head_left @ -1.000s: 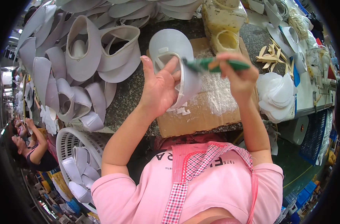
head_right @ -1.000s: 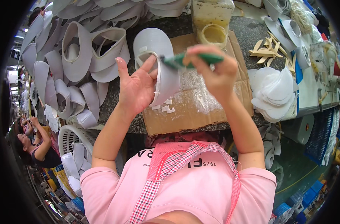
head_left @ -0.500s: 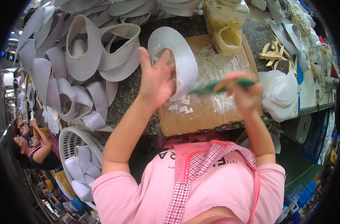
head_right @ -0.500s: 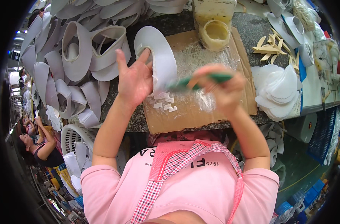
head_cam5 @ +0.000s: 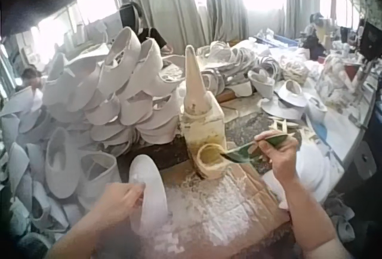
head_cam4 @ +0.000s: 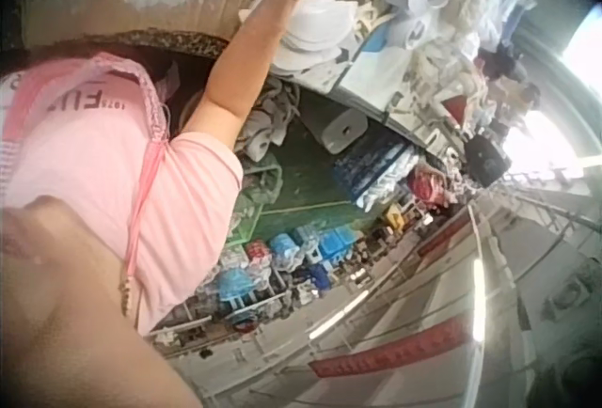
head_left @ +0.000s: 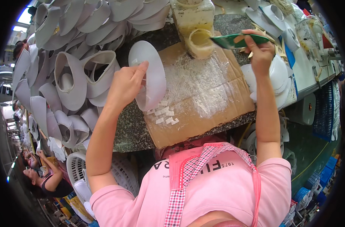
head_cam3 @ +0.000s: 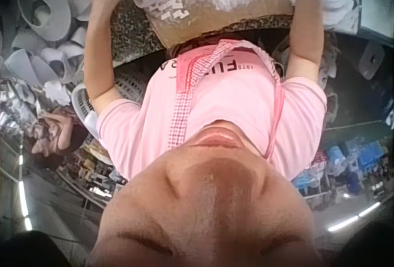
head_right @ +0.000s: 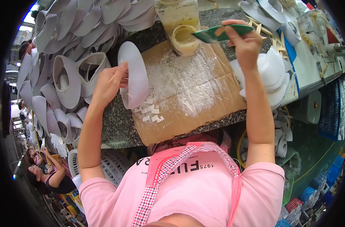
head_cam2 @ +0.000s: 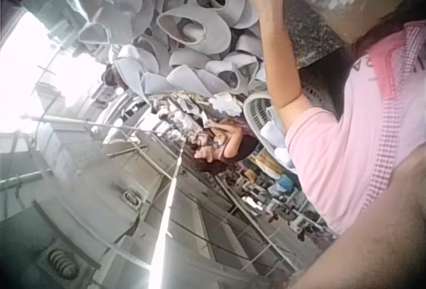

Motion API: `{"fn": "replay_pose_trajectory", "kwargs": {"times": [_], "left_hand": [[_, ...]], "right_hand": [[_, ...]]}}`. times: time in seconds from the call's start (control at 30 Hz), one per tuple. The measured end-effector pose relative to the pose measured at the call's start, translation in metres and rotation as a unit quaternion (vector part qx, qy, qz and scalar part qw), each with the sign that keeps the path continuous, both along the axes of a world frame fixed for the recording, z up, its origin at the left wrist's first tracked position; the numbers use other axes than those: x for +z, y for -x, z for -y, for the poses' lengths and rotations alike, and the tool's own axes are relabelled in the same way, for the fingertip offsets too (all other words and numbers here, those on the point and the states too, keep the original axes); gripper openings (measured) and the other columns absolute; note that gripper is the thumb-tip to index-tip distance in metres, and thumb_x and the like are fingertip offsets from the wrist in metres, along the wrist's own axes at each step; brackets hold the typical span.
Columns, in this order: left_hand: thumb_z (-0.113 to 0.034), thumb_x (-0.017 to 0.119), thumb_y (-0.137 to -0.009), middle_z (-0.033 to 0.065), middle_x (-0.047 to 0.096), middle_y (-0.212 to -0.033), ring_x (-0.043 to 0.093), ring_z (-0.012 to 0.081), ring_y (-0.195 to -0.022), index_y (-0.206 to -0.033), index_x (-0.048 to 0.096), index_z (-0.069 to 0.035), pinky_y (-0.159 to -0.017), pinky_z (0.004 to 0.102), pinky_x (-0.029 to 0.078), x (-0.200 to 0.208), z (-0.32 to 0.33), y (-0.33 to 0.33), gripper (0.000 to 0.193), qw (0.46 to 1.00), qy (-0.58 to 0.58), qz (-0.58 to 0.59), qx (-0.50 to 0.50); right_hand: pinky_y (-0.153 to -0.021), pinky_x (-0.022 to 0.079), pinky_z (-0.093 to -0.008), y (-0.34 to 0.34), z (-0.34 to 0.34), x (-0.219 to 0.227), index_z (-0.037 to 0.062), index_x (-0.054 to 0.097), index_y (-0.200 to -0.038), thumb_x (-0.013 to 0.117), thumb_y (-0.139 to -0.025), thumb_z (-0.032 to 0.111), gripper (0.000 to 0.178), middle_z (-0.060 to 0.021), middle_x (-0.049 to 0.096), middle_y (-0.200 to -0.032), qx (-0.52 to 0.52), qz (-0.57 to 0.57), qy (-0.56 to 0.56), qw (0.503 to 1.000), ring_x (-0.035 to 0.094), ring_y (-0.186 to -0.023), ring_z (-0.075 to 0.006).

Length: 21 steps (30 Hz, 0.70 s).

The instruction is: The person dips an applicator into a glue container, applies glue to shoe uppers, and places the glued pieces into a basket.

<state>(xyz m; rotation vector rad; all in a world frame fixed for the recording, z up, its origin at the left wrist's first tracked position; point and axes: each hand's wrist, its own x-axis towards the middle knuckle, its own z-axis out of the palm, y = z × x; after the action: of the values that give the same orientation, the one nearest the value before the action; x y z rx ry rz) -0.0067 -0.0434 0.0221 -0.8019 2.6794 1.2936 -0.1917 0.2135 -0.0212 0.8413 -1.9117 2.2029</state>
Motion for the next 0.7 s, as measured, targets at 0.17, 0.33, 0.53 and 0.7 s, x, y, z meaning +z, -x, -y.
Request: {"fn": "replay_pose_trajectory", "kwargs": {"times": [0.17, 0.33, 0.53, 0.7], "left_hand": [[-0.032, 0.042, -0.085, 0.0159, 0.062, -0.078, 0.059, 0.0233, -0.069, -0.085, 0.059, 0.004, -0.065, 0.029, 0.044, 0.017, 0.004, -0.025, 0.04, 0.97, 0.224, 0.055, -0.075], [-0.028, 0.041, -0.085, 0.0078, 0.05, -0.112, 0.048, 0.0142, -0.096, -0.118, 0.042, 0.0, -0.081, 0.0264, 0.037, -0.003, 0.017, -0.019, 0.043, 0.985, -0.063, -0.083, -0.138], [-0.013, 0.06, -0.065, 0.0114, 0.054, -0.106, 0.049, 0.0268, -0.099, -0.103, 0.053, -0.002, -0.086, 0.0329, 0.037, -0.004, 0.0, -0.022, 0.039, 0.87, 0.289, -0.185, -0.353], [-0.012, 0.058, -0.072, 0.0073, 0.059, -0.089, 0.055, 0.0217, -0.079, -0.092, 0.055, -0.001, -0.07, 0.0295, 0.043, 0.0, -0.026, -0.013, 0.023, 0.875, 0.299, -0.047, -0.377]], "right_hand": [[-0.042, 0.033, -0.0146, -0.021, -0.01, -0.011, 0.0012, 0.06, -0.086, 0.058, -0.077, 0.007, 0.012, -0.0016, 0.059, -0.067, 0.064, 0.067, -0.021, 0.995, 0.045, -0.051, -0.0026], [-0.043, 0.034, -0.016, -0.033, -0.002, -0.014, -0.0031, 0.059, -0.088, 0.056, -0.078, 0.006, 0.014, -0.0048, 0.058, -0.07, 0.079, 0.097, 0.072, 0.99, 0.047, -0.052, -0.0053], [-0.044, 0.036, -0.0167, -0.039, -0.019, -0.017, -0.0034, 0.057, -0.091, 0.054, -0.079, 0.007, 0.016, -0.0077, 0.059, -0.074, 0.08, 0.131, 0.113, 0.982, 0.049, -0.054, -0.0069], [-0.047, 0.041, -0.0183, -0.062, -0.008, -0.012, -0.003, 0.055, -0.091, 0.053, -0.08, 0.008, 0.016, -0.0107, 0.058, -0.081, 0.098, 0.154, 0.166, 0.969, 0.053, -0.058, -0.0099]]}}
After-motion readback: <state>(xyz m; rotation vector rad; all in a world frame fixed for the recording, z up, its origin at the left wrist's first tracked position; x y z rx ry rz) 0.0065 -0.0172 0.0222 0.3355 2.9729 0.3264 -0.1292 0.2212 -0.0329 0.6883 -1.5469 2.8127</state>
